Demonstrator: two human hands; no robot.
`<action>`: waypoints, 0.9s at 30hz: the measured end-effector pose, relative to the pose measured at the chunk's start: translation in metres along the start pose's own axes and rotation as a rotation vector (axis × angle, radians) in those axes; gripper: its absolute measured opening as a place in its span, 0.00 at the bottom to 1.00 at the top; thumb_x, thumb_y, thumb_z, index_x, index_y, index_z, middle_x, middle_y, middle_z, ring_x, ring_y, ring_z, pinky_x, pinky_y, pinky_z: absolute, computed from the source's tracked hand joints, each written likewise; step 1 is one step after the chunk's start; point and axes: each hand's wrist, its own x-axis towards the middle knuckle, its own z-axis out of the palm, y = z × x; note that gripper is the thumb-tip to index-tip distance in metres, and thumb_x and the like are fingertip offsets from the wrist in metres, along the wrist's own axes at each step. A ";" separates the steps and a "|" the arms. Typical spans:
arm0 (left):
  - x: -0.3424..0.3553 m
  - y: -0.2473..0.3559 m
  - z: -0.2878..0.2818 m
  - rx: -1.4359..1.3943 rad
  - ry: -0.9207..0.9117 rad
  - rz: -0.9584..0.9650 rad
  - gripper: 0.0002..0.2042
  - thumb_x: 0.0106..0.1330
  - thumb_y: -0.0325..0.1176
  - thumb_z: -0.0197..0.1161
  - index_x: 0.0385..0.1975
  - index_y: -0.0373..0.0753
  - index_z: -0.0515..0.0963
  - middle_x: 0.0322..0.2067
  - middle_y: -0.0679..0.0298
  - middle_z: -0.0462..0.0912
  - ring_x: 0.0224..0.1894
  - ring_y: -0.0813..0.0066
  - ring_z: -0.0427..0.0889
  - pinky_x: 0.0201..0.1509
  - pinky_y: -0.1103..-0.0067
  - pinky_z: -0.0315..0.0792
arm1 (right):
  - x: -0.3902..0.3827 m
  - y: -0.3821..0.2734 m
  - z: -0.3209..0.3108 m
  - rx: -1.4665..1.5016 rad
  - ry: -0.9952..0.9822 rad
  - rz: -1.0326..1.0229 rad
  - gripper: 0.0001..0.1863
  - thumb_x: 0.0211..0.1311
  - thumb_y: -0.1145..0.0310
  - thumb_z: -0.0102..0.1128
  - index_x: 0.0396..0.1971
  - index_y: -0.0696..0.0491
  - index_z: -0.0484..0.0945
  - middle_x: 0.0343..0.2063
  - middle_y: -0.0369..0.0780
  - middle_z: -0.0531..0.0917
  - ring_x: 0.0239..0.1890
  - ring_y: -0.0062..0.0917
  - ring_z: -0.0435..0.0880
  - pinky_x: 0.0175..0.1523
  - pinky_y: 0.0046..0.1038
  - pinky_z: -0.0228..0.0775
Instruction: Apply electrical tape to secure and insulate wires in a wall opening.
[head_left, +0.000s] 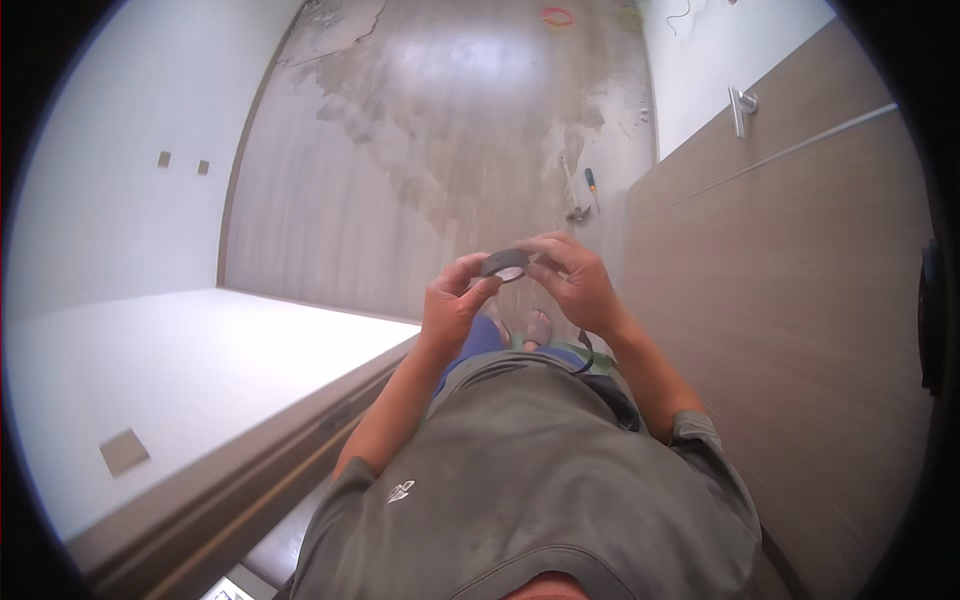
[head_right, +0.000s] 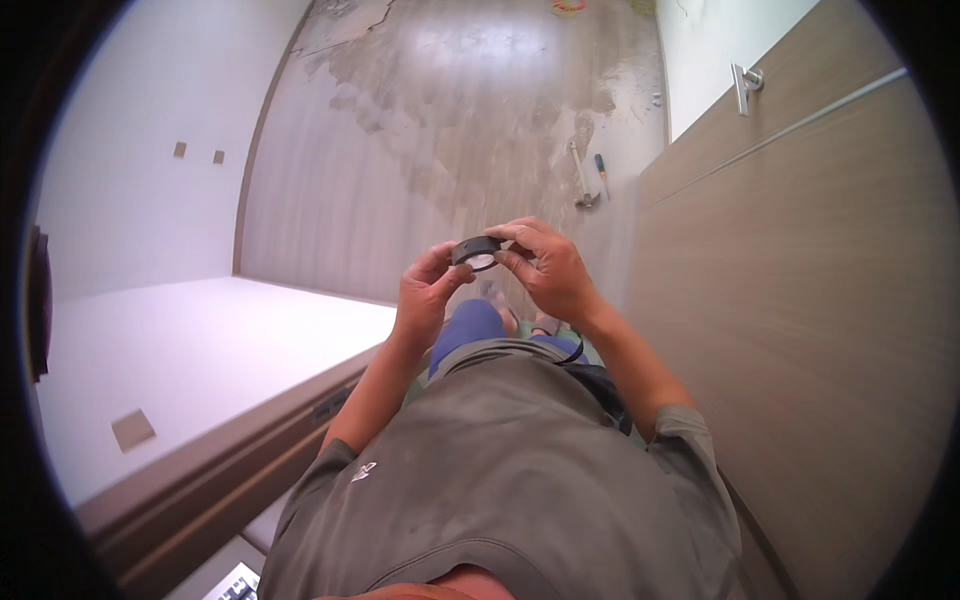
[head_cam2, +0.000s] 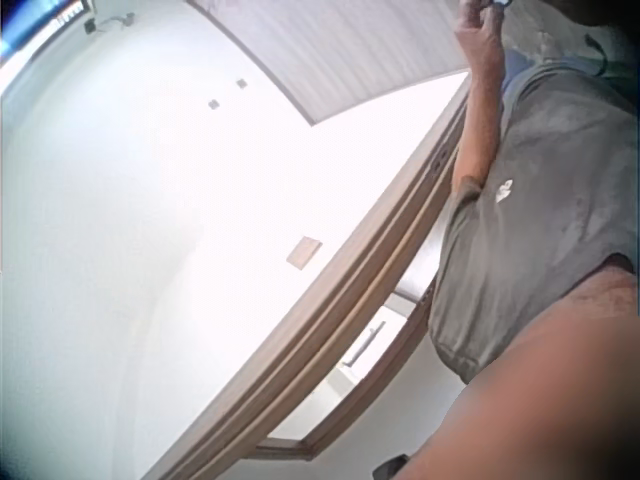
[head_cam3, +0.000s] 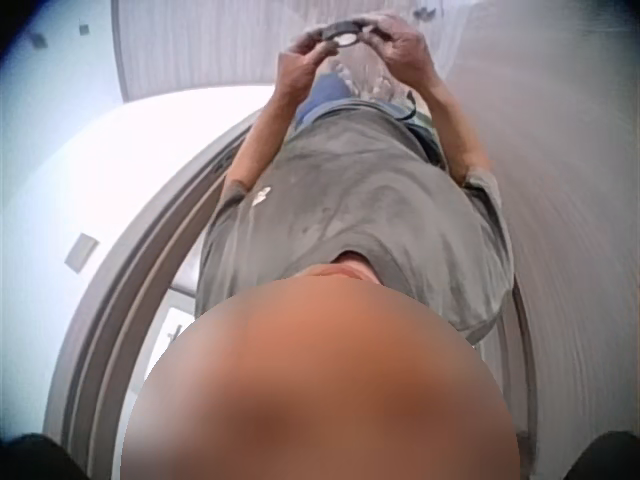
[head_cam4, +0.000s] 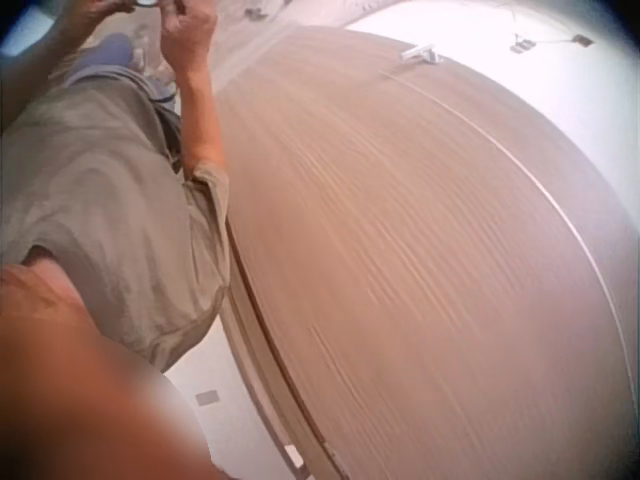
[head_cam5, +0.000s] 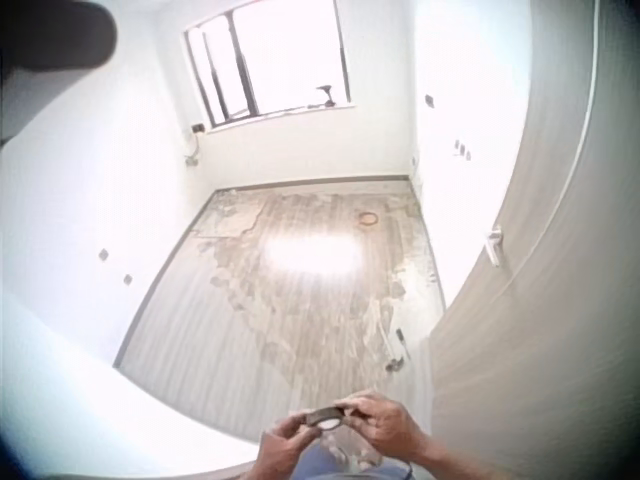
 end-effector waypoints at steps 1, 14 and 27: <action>0.014 0.007 0.002 -0.016 -0.003 0.023 0.14 0.62 0.24 0.65 0.47 0.34 0.77 0.39 0.65 0.81 0.39 0.79 0.78 0.43 0.81 0.74 | 0.014 0.006 -0.002 0.045 0.042 -0.002 0.15 0.58 0.78 0.62 0.47 0.57 0.79 0.40 0.41 0.80 0.35 0.23 0.81 0.40 0.23 0.74; 0.277 0.111 -0.033 0.699 -0.068 0.655 0.15 0.46 0.23 0.73 0.36 0.36 0.81 0.32 0.60 0.79 0.37 0.66 0.76 0.42 0.75 0.72 | 0.261 0.023 -0.024 -0.493 0.345 -0.166 0.06 0.56 0.75 0.62 0.34 0.57 0.81 0.32 0.43 0.83 0.34 0.37 0.83 0.38 0.31 0.75; 0.538 0.188 -0.033 0.922 -0.199 0.713 0.16 0.46 0.22 0.72 0.37 0.36 0.81 0.34 0.61 0.81 0.41 0.62 0.76 0.45 0.71 0.71 | 0.506 0.113 -0.107 -0.420 0.386 -0.073 0.04 0.54 0.74 0.60 0.26 0.57 0.76 0.19 0.40 0.79 0.21 0.31 0.80 0.27 0.28 0.71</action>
